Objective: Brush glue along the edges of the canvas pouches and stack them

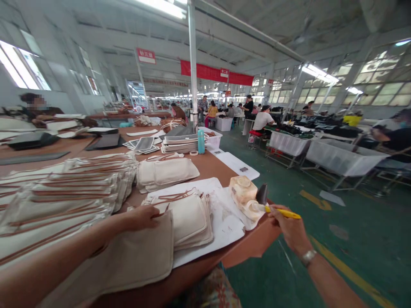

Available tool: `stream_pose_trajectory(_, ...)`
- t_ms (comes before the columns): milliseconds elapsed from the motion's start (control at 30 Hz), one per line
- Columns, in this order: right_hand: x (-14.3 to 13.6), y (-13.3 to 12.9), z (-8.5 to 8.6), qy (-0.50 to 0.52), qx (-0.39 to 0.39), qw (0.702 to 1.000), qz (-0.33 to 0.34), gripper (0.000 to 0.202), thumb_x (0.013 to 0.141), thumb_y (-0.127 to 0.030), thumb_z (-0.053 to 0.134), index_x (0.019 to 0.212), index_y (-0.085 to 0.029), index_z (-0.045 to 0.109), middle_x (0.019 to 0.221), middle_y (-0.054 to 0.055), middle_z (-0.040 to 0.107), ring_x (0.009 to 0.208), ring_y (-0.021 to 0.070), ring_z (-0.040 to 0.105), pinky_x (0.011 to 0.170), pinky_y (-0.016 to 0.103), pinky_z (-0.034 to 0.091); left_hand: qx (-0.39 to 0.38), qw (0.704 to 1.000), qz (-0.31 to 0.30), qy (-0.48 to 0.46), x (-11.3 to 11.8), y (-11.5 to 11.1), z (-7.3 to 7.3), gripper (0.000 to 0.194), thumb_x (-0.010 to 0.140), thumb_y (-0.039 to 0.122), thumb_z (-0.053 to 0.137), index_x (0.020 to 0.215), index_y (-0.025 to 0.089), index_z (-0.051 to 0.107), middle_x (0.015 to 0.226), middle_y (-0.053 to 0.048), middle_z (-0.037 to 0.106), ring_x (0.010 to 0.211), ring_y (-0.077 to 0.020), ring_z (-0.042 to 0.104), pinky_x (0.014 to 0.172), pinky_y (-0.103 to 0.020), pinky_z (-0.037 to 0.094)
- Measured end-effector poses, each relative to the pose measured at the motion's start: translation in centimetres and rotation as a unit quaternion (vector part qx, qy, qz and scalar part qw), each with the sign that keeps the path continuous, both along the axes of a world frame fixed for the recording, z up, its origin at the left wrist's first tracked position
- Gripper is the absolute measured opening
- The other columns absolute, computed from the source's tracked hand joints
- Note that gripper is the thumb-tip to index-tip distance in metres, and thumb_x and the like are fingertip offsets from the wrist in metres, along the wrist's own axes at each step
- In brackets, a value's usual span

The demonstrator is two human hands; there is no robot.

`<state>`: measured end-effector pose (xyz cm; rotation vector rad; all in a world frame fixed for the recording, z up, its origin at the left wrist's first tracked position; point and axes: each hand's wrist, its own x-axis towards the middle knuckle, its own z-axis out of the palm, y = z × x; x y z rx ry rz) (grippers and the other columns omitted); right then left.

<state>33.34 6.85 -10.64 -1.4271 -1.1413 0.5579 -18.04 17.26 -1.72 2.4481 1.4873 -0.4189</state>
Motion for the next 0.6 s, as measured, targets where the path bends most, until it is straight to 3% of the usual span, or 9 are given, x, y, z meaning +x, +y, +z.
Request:
stream_pose_trajectory(100, -0.1, -0.7, -1.7, 0.079, -0.020, 0.995, -0.060, 0.054, 0.074, -0.067, 0.070, 0.092, -0.016, 0.066, 0.070, 0.008, 0.066, 0.053, 0.0234, 0.060, 0.048, 0.034, 0.052, -0.021, 0.999, 0.010, -0.046, 0.9, -1.4, 2.3, 0.013, 0.071, 0.032, 0.057, 0.071, 0.019, 0.059, 0.068, 0.002, 0.057, 0.068, -0.0175, 0.053, 0.061, -0.025, 0.036)
stream_pose_trajectory(200, 0.1, -2.7, -1.4, 0.110, -0.032, 0.985, -0.131, 0.052, 0.068, -0.061, 0.077, 0.087, -0.014, 0.066, 0.068, 0.009, 0.064, 0.049, 0.0203, 0.055, 0.040, 0.028, 0.045, -0.013, 0.995, 0.016, -0.100, 2.0, -3.5, 4.0, 0.014, 0.074, 0.032, 0.060, 0.072, 0.019, 0.056, 0.068, 0.005, 0.053, 0.069, -0.0139, 0.048, 0.061, -0.023, 0.032)
stream_pose_trajectory(300, -1.3, -4.7, 1.7, 0.173, -0.011, 0.976, -0.136, 0.046, 0.072, -0.055, 0.080, 0.090, -0.015, 0.066, 0.065, 0.004, 0.061, 0.047, 0.0137, 0.049, 0.039, 0.020, 0.040, 0.000, 0.988, 0.018, -0.153, 3.8, -5.8, 4.5, 0.021, 0.080, 0.038, 0.060, 0.074, 0.018, 0.054, 0.070, 0.005, 0.051, 0.070, -0.0123, 0.045, 0.060, -0.023, 0.030)
stream_pose_trajectory(367, -3.6, -6.0, 4.9, 0.289, 0.026, 0.955, -0.064, 0.041, 0.070, -0.047, 0.084, 0.089, -0.015, 0.066, 0.061, 0.001, 0.055, 0.047, 0.0101, 0.042, 0.037, 0.016, 0.033, 0.003, 0.983, 0.019, -0.180, 5.3, -7.2, 4.2, 0.026, 0.083, 0.042, 0.060, 0.074, 0.018, 0.055, 0.070, 0.005, 0.052, 0.070, -0.0120, 0.046, 0.060, -0.023, 0.030)
stream_pose_trajectory(467, -8.1, -7.4, 9.4, 0.324, 0.071, 0.943, -0.024, 0.037, 0.075, -0.045, 0.083, 0.084, -0.014, 0.066, 0.056, -0.001, 0.049, 0.045, 0.0093, 0.038, 0.035, 0.015, 0.029, 0.021, 0.970, 0.040, -0.239, 7.7, -9.4, 3.5, 0.025, 0.082, 0.042, 0.065, 0.081, 0.017, 0.061, 0.076, 0.005, 0.059, 0.073, -0.0126, 0.051, 0.063, -0.022, 0.033)
stream_pose_trajectory(600, -12.5, -8.9, 12.3, 0.320, 0.118, 0.939, 0.032, 0.033, 0.078, -0.042, 0.082, 0.081, -0.016, 0.063, 0.052, -0.001, 0.047, 0.041, 0.0091, 0.038, 0.034, 0.015, 0.027, 0.084, 0.937, 0.074, -0.330, 9.0, -12.0, 3.4, 0.037, 0.074, 0.035, 0.078, 0.102, 0.020, 0.058, 0.077, 0.006, 0.063, 0.070, -0.0123, 0.054, 0.062, -0.022, 0.034)
